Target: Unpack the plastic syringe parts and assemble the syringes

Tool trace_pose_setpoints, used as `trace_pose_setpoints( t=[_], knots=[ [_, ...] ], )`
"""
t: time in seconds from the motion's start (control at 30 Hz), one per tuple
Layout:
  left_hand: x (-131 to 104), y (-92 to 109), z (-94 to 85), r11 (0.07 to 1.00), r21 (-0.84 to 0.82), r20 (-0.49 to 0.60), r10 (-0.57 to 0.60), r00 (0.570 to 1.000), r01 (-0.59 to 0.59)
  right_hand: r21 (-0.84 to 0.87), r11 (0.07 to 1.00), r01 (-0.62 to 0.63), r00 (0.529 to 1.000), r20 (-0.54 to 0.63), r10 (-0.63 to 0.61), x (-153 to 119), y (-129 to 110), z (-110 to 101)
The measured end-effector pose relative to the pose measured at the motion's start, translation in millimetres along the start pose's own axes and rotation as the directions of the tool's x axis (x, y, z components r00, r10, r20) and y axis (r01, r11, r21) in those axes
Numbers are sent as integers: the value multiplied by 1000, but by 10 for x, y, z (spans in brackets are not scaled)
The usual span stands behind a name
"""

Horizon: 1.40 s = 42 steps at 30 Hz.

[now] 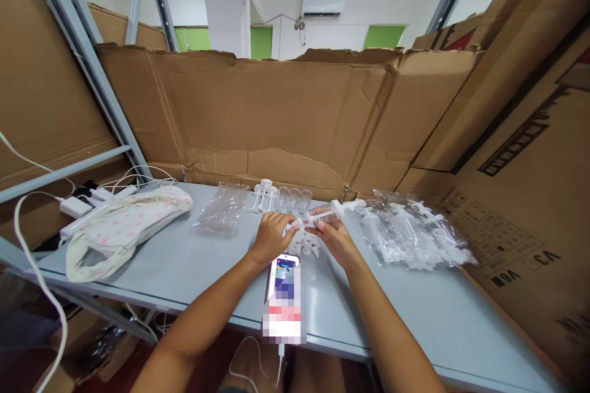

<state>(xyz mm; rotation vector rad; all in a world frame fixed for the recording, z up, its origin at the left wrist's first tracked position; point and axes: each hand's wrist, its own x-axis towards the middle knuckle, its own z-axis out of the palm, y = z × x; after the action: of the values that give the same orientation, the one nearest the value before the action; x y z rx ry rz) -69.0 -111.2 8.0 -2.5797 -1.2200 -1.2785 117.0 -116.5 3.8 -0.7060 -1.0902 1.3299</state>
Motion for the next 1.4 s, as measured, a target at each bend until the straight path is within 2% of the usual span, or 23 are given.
trace_pose_setpoints(
  t=[0.13,0.27,0.37,0.53,0.63,0.8,0.97,1.13,1.27,1.4],
  knots=[
    [-3,-4,2,998,70,21,3,1000,-4,-16,1000,4,1000,-5,-4,-8,23,25],
    [-9,-3,7,991,130,57,33,998,-40,7,1000,-5,997,-77,6,-12,30,54],
    [-7,-15,2,995,98,71,5,997,-12,31,999,-11,996,-92,14,-14,49,62],
    [4,-60,-16,995,-6,44,-96,994,97,-16,1000,-20,999,-42,19,-30,87,101],
    [-3,-73,-25,992,-70,10,-104,995,105,-5,1000,-27,997,-71,26,-38,90,136],
    [-36,-56,-36,997,-64,-43,-36,998,33,9,1000,-30,994,-103,31,-45,50,158],
    [-44,-48,5,995,77,-64,72,995,-67,17,999,-49,992,-115,51,-32,57,140],
    [-33,-78,21,964,218,-7,157,988,-151,58,994,-92,988,-115,98,-31,99,158],
    [-32,-75,-21,961,232,13,149,989,-148,53,996,-77,992,-100,82,-47,74,188],
    [-29,-44,-57,993,98,28,68,997,-70,31,997,-66,995,-74,68,-56,47,196]
  ],
)
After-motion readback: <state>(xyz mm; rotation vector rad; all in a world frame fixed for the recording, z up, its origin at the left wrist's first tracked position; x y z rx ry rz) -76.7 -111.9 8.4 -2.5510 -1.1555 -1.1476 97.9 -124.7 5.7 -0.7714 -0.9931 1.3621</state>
